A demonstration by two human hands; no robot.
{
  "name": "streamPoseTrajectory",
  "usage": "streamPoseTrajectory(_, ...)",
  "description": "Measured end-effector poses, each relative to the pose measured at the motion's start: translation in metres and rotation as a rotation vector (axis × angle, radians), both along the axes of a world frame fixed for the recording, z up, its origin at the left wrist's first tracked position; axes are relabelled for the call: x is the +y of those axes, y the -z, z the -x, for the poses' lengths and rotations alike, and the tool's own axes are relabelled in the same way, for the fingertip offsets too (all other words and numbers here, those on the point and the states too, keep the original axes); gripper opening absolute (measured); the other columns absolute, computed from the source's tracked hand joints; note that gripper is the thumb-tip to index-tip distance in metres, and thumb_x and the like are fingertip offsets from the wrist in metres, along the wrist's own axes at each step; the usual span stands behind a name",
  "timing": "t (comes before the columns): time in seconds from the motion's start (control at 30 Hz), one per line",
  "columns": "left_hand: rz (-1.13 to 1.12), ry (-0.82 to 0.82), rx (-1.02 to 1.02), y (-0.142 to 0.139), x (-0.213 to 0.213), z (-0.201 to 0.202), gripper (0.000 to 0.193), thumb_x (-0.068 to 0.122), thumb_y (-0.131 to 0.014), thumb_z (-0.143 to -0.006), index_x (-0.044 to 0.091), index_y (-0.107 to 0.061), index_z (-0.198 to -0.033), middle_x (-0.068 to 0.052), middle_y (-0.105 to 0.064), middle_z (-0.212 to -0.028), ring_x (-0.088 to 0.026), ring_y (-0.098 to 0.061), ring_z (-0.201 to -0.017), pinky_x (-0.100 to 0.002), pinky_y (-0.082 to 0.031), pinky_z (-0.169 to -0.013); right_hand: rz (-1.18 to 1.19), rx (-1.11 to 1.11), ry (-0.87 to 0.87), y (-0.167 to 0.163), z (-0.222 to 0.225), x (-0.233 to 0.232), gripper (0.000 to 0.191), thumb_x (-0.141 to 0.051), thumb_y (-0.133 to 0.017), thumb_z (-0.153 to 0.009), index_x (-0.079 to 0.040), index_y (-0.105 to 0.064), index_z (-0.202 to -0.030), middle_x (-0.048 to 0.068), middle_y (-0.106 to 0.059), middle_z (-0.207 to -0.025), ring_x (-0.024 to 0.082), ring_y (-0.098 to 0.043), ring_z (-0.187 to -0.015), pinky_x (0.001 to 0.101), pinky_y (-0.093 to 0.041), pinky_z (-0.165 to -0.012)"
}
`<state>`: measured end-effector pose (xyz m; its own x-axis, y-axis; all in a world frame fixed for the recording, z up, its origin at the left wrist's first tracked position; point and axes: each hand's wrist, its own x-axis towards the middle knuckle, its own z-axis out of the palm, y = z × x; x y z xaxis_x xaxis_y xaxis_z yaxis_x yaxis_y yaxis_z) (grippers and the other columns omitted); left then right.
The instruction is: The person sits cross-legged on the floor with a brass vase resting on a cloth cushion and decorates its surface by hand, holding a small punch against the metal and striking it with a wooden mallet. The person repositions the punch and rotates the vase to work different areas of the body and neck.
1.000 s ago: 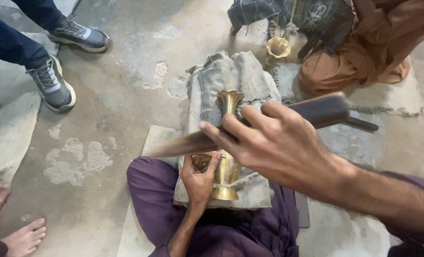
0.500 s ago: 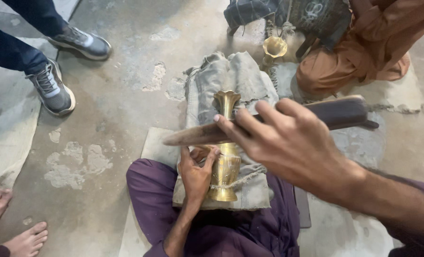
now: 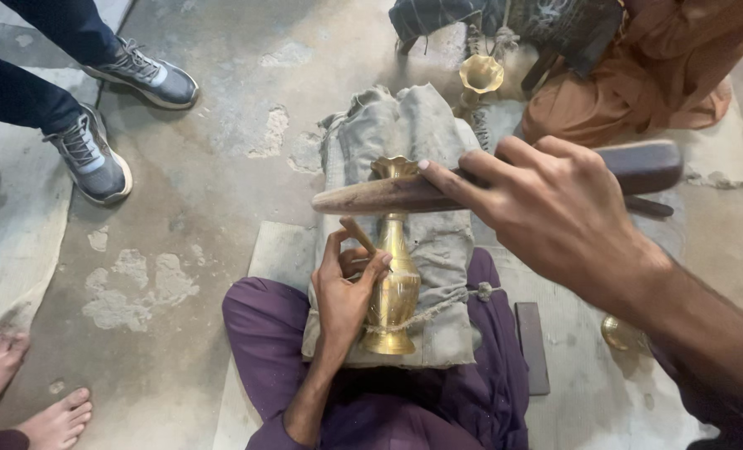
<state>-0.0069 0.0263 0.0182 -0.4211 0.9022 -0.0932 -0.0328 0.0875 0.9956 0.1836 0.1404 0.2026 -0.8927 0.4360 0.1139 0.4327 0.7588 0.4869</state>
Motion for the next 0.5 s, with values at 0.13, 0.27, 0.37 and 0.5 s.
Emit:
streamPoseTrajectory(0.13,-0.016,-0.002,0.072,0.003,0.000,0.001,0.048,0.010,-0.079,-0.088,0.002,-0.055,-0.129,-0.013,-0.081,-0.092,-0.020,-0.081,-0.083,-0.029,-0.069,-0.068,-0.016,0.063,-0.045,0.001,0.007,0.005,0.053,-0.018,-0.067,-0.089,-0.029,-0.065,-0.141,-0.002,-0.076,-0.107,0.015,-0.072,-0.081,0.0318,-0.063,-0.068)
streamPoseTrajectory(0.27,-0.001,-0.020,0.067,0.009,-0.001,-0.002,0.051,0.012,-0.081,-0.086,0.001,-0.054,-0.128,-0.014,-0.079,-0.088,-0.021,-0.081,-0.079,-0.032,-0.069,-0.064,0.082,0.203,-0.065,-0.004,0.016,0.010,0.048,-0.011,-0.065,-0.094,-0.025,-0.069,-0.140,0.001,-0.078,-0.103,0.015,-0.072,-0.075,0.0322,-0.061,-0.059)
streamPoseTrajectory(0.37,-0.073,-0.012,0.105,0.010,-0.002,-0.002,0.049,0.013,-0.080,-0.088,0.002,-0.055,-0.128,-0.013,-0.078,-0.090,-0.021,-0.082,-0.082,-0.031,-0.071,-0.066,0.232,0.253,-0.009,-0.006,0.019,0.010,0.049,-0.002,-0.060,-0.095,-0.021,-0.069,-0.139,0.003,-0.078,-0.100,0.015,-0.071,-0.070,0.0314,-0.059,-0.050)
streamPoseTrajectory(0.5,-0.034,-0.006,0.147,0.009,-0.001,-0.003,0.049,0.013,-0.083,-0.085,0.002,-0.058,-0.126,-0.013,-0.079,-0.089,-0.021,-0.081,-0.079,-0.031,-0.068,-0.065,0.095,0.005,0.022,-0.007,0.022,0.011,0.051,-0.009,-0.061,-0.087,-0.031,-0.068,-0.133,0.001,-0.078,-0.097,0.016,-0.072,-0.067,0.0339,-0.063,-0.057)
